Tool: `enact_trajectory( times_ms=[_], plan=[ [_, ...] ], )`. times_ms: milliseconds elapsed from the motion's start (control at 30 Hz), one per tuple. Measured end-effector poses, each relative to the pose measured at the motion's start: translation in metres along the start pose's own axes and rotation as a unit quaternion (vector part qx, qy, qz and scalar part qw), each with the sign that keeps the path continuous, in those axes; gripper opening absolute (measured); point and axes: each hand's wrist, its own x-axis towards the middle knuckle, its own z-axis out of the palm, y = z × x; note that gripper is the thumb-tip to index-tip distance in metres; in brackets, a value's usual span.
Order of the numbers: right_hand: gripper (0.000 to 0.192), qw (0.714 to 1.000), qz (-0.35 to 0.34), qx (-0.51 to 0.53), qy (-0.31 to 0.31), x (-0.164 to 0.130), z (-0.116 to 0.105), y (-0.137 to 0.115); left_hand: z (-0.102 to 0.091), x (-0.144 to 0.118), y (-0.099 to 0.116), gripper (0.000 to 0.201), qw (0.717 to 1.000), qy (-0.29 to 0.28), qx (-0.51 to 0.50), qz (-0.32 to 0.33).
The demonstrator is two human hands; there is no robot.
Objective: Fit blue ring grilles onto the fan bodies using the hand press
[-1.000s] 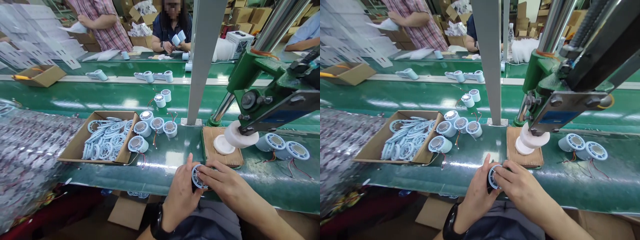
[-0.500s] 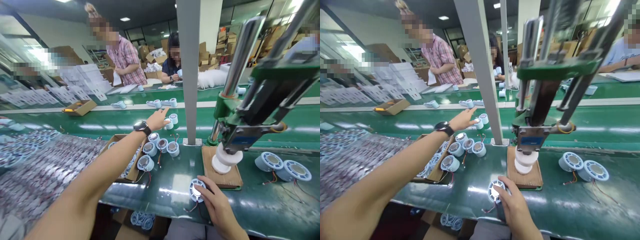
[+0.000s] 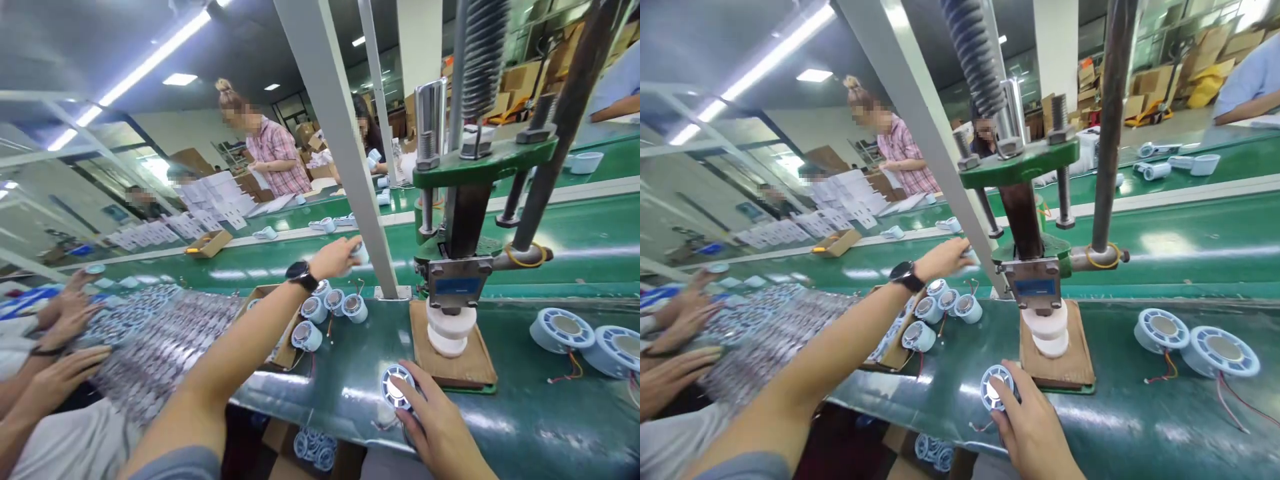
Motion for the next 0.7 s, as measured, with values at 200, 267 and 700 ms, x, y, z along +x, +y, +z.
enact_trajectory(
  times_ms=[200, 267, 700],
  plan=[
    [0.031, 0.999, -0.035, -0.023, 0.023, -0.008, 0.01, 0.009, 0.041, -0.123, 0.051, 0.066, 0.974, -0.122, 0.137, 0.136],
    [0.031, 0.998, -0.048, -0.022, 0.024, -0.011, 0.012, 0.014, 0.069, -0.139, 0.054, 0.068, 0.969, -0.097, 0.174, 0.146],
    [0.036, 0.999, -0.037, -0.018, -0.027, -0.016, 0.007, 0.024, 0.045, -0.141, -0.075, 0.031, 0.977, 0.068, 0.13, -0.153]
  ],
)
